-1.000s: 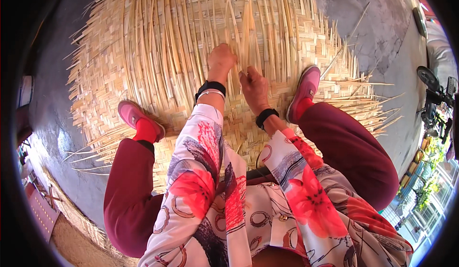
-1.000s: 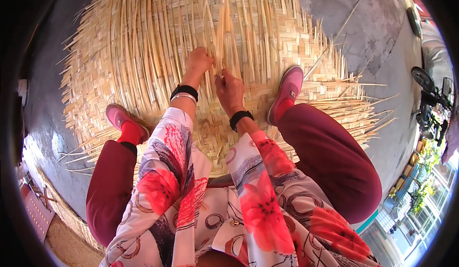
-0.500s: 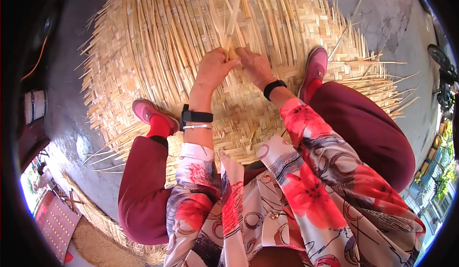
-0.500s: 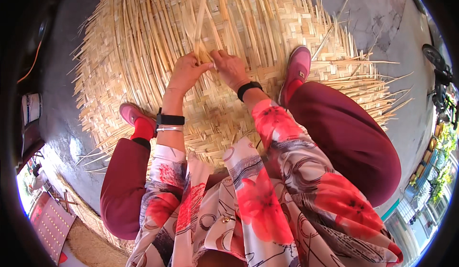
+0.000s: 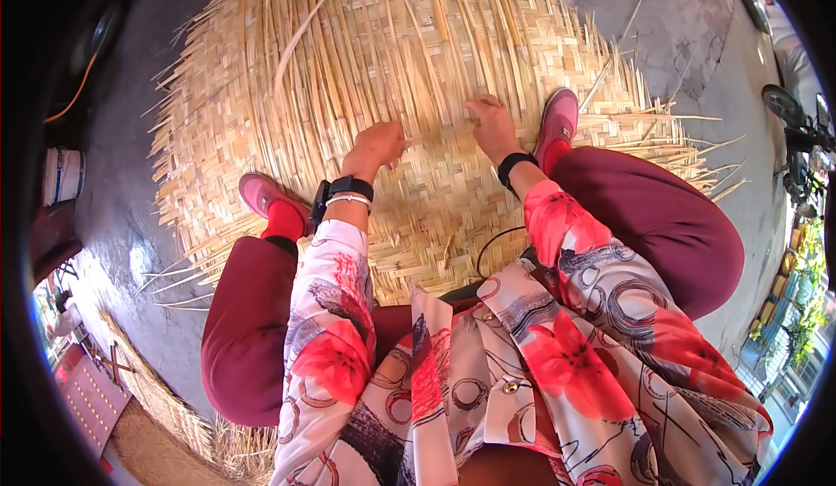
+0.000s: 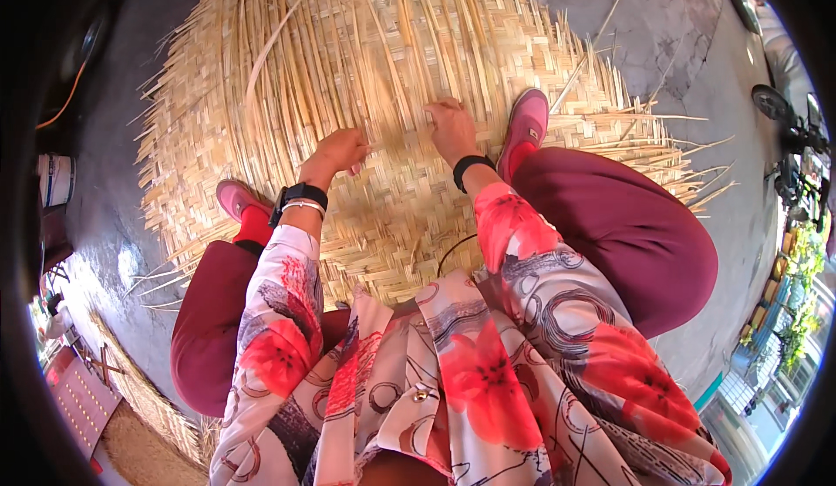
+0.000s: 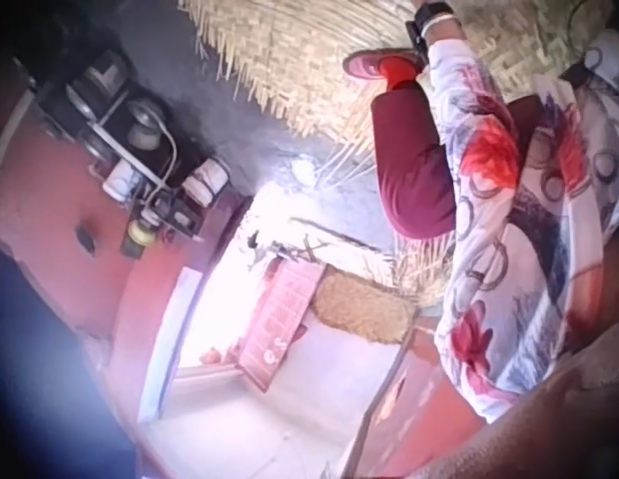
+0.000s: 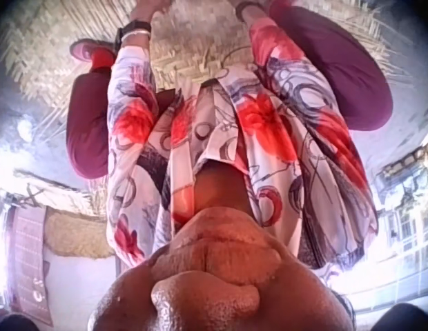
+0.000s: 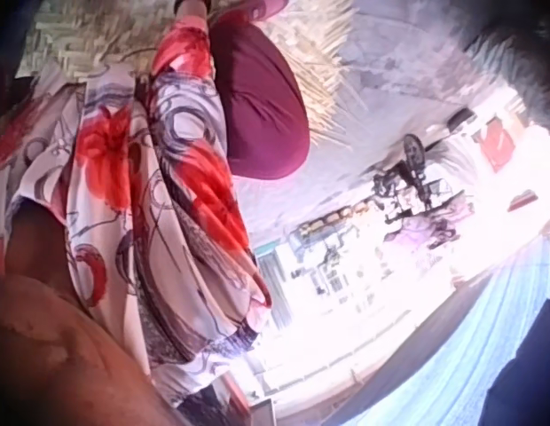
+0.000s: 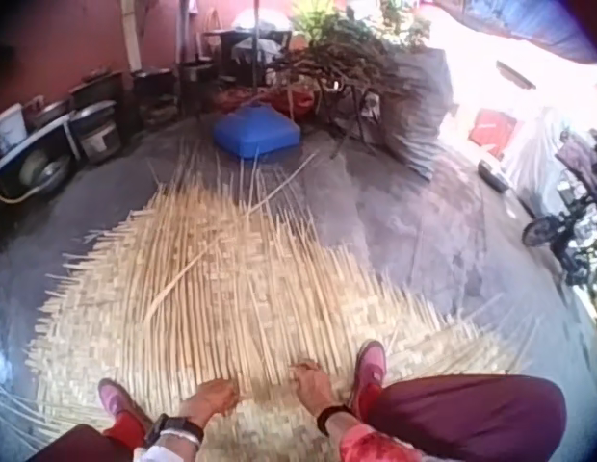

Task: Weaving thin strips of bamboo or reed together by hand to create a large circular mat.

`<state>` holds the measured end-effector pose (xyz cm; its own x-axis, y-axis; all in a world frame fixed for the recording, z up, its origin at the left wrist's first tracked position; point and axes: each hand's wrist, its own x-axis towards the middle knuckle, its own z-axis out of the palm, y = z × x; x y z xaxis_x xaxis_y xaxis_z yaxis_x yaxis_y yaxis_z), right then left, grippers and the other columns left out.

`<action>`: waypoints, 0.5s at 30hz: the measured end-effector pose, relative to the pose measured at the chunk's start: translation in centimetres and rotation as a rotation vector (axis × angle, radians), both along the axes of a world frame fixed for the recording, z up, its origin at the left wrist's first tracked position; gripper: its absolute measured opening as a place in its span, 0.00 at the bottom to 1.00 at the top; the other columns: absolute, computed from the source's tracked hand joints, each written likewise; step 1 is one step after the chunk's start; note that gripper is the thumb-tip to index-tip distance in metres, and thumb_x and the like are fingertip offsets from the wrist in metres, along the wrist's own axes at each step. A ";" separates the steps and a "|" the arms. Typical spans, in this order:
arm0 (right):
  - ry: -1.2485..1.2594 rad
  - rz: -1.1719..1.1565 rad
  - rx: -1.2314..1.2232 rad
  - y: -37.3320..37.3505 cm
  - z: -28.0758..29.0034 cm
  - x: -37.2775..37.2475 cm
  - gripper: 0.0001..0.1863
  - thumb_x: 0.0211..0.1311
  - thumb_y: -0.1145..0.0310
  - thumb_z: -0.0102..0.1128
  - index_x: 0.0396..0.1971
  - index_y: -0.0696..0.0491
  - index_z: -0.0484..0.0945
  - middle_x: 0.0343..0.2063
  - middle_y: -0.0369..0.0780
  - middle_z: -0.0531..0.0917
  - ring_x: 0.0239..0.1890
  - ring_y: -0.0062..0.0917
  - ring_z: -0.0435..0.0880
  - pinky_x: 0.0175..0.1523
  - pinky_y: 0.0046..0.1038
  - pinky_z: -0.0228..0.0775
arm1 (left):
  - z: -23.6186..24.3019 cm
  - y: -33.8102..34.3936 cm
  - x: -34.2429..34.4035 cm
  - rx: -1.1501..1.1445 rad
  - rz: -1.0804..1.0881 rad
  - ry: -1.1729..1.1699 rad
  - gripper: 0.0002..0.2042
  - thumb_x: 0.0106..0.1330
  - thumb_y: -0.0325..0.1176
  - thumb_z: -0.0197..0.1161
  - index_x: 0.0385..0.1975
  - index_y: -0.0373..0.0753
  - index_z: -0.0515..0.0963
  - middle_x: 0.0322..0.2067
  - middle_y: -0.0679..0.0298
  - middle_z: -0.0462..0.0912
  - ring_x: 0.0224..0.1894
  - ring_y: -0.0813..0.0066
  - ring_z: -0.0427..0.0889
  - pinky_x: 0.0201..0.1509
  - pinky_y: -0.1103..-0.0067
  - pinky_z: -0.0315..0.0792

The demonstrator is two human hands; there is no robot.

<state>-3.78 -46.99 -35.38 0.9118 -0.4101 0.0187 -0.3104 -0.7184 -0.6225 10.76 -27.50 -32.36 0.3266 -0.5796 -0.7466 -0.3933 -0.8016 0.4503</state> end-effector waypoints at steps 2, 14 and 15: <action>0.069 0.092 -0.154 1.5 0.4 -1.6 0.22 0.44 0.82 0.54 0.41 0.48 0.80 0.44 0.46 0.74 0.46 0.41 0.74 0.49 0.35 0.68 | -1.3 0.4 -0.3 0.002 0.070 0.050 0.12 0.63 0.35 0.56 0.22 0.33 0.78 0.18 0.60 0.82 0.24 0.69 0.84 0.33 0.75 0.76; 0.119 0.150 -0.288 7.8 3.8 1.0 0.23 0.52 0.74 0.54 0.51 0.47 0.73 0.56 0.45 0.66 0.60 0.42 0.62 0.58 0.46 0.55 | -2.0 8.7 1.4 0.178 -0.180 -0.382 0.06 0.53 0.30 0.61 0.24 0.34 0.81 0.24 0.58 0.83 0.30 0.68 0.84 0.37 0.71 0.77; 0.132 0.146 -0.287 8.2 3.2 1.9 0.23 0.52 0.74 0.54 0.51 0.47 0.73 0.56 0.45 0.66 0.60 0.42 0.62 0.58 0.46 0.55 | 0.1 8.2 2.2 0.253 -0.204 -0.326 0.06 0.53 0.31 0.62 0.24 0.36 0.81 0.28 0.57 0.84 0.35 0.66 0.84 0.39 0.69 0.76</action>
